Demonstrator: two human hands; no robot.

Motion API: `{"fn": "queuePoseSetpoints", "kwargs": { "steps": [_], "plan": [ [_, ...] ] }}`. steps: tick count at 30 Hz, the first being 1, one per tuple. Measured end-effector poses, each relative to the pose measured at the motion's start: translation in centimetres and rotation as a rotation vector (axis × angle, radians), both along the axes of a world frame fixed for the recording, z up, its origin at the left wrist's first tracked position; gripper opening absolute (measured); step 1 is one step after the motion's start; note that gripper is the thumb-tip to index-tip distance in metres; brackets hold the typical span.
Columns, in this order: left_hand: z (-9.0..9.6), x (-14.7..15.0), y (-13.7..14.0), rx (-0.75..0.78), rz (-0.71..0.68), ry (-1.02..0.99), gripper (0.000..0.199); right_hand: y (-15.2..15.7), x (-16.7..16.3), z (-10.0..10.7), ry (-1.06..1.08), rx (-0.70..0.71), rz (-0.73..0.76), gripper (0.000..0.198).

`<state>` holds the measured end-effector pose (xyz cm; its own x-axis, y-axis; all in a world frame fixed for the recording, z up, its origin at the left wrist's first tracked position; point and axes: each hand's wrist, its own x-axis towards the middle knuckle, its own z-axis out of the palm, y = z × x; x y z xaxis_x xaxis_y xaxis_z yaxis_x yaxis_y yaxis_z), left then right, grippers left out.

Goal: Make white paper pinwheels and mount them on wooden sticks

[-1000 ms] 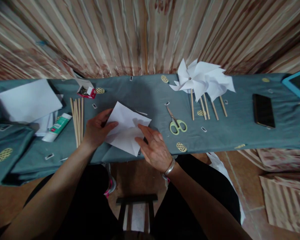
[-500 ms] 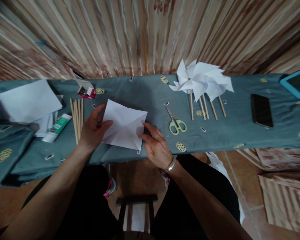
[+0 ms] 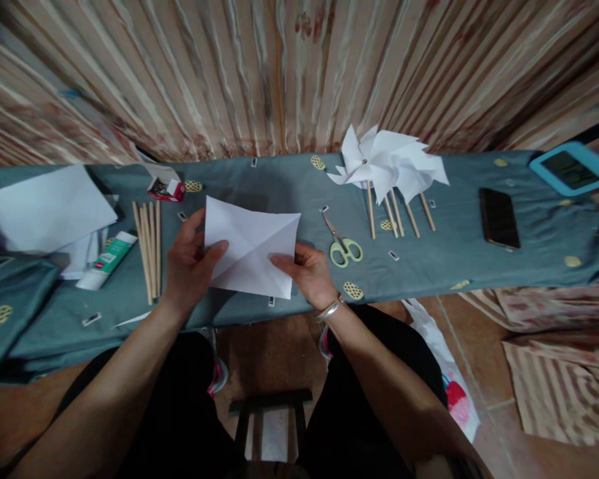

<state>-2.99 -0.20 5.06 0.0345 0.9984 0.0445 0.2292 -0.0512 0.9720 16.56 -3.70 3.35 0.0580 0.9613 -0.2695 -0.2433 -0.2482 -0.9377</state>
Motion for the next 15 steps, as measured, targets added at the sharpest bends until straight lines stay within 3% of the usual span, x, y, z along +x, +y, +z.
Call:
{"fn": "queuePoseSetpoints", "kwargs": {
  "steps": [5,8,12,15],
  "plan": [
    [-0.6,-0.2,0.2,-0.111,-0.151,-0.010,0.039,0.7,-0.1,0.7,-0.004,0.062,-0.070,0.032],
    [-0.9,-0.3,0.4,-0.184,-0.152,0.053,0.029,1.3,0.5,1.1,-0.161,0.155,-0.071,0.030],
    [-0.7,-0.6,0.8,-0.200,-0.063,-0.033,0.029,1.5,3.0,2.1,-0.706,0.267,-0.117,0.028],
    [-0.3,-0.9,1.0,-0.179,0.045,-0.101,0.027,0.9,5.6,2.5,-1.272,0.225,-0.104,0.026]
  ]
}}
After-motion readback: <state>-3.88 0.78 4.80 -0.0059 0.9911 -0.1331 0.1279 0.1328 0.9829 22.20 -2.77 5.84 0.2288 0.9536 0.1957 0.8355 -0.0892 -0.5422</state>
